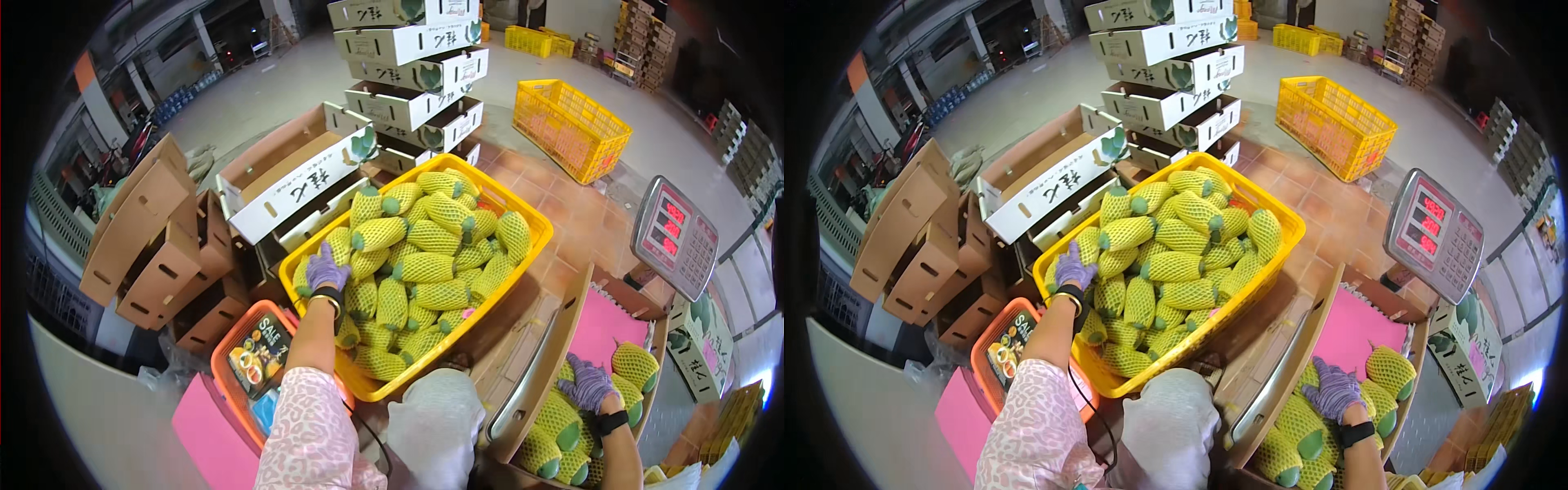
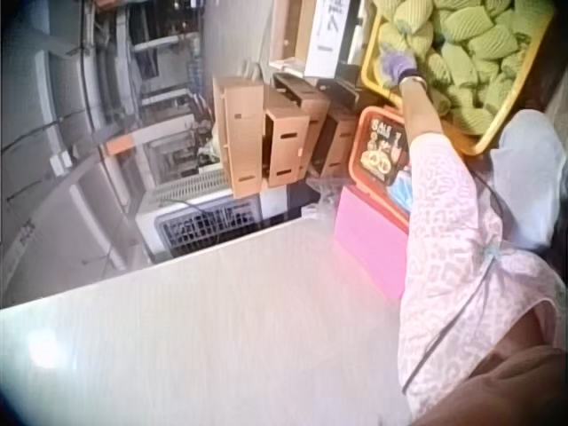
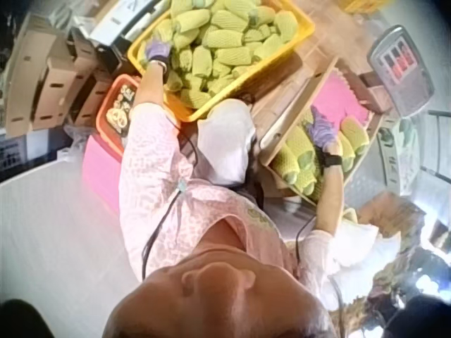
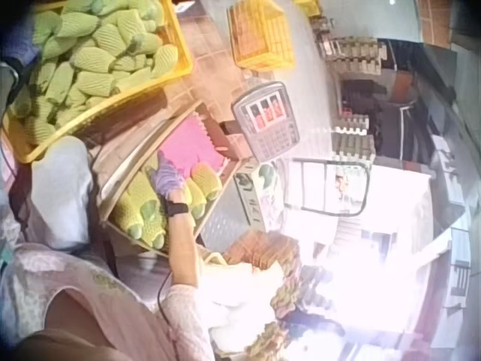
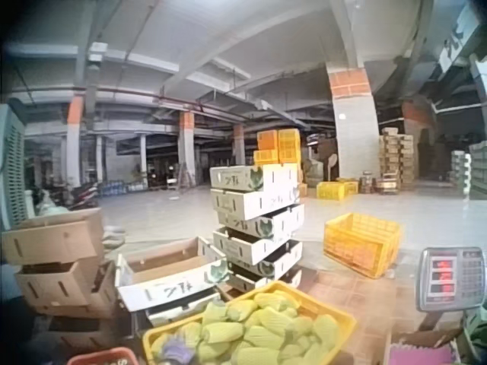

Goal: Packing mangoes into boxes after weighing them and wrapping them in protective foam sleeves.

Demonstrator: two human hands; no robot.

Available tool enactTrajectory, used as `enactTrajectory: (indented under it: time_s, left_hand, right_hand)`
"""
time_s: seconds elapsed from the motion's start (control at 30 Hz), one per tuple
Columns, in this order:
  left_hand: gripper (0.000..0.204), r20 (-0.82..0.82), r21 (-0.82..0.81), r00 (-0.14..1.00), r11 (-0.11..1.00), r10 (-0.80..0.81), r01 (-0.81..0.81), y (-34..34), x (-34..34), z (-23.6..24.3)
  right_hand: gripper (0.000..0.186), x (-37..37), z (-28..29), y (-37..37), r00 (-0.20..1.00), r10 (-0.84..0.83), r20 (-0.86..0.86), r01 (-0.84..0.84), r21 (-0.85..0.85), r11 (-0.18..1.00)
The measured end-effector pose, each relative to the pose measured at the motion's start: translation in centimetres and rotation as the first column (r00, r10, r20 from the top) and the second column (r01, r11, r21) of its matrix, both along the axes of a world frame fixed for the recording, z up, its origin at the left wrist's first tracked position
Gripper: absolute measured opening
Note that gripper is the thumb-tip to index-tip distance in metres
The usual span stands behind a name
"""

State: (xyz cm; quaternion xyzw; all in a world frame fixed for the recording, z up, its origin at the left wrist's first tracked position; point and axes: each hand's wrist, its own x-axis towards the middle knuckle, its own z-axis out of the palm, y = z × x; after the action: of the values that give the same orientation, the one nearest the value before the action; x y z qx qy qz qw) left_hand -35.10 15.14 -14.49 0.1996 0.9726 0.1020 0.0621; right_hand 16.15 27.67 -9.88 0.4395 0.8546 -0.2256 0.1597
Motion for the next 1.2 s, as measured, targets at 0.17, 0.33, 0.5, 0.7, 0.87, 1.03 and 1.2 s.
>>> enactTrajectory:
  time_s: [0.17, 0.33, 0.5, 0.7, 0.87, 1.03, 1.2]
  left_hand:
    - [0.063, 0.129, 0.429, 0.991, 0.903, -0.042, -0.018, -2.5, -3.5, 0.0]
    - [0.044, 0.677, 0.693, 0.697, 0.526, -0.238, -0.493, -9.1, -2.8, 3.1]
    - [0.046, 0.428, 0.892, 0.625, 0.415, -0.653, -0.178, -13.6, 4.8, 9.3]
    - [0.047, 0.261, 0.965, -0.21, 0.247, -0.942, 0.093, -8.7, 19.7, 17.0]
    - [0.055, 0.009, 0.641, -0.615, -0.467, -0.789, 0.609, -2.4, 27.9, 18.2]
    - [0.045, -0.122, 0.875, -0.062, -0.137, -0.991, 0.464, 3.0, 29.4, 16.5]
    - [0.031, 0.252, 0.945, 0.084, 0.227, -0.964, -0.236, 8.7, 28.2, 11.5]
  right_hand:
    - [0.065, 0.6, -0.5, 0.3, 1.0, -0.02, -0.004, 0.02, -0.015, 1.0]
    - [0.065, -0.2, 0.8, 0.0, 0.999, -0.048, 0.02, 0.049, -0.05, 0.998]
    - [0.053, -2.7, 4.8, -4.3, 0.944, 0.141, -0.299, 0.029, 0.5, 0.866]
    - [0.06, -3.6, 7.8, -12.4, 0.572, -0.778, -0.262, -0.394, -0.919, 0.02]
    - [0.083, -0.3, 8.2, -15.5, 0.374, -0.804, -0.462, -0.587, -0.789, 0.181]
    - [0.081, 6.6, 9.1, -9.9, 0.408, -0.588, -0.698, 0.121, -0.597, 0.793]
    - [0.076, 7.2, 8.9, 0.2, 0.825, -0.327, -0.461, 0.353, -0.032, 0.935]
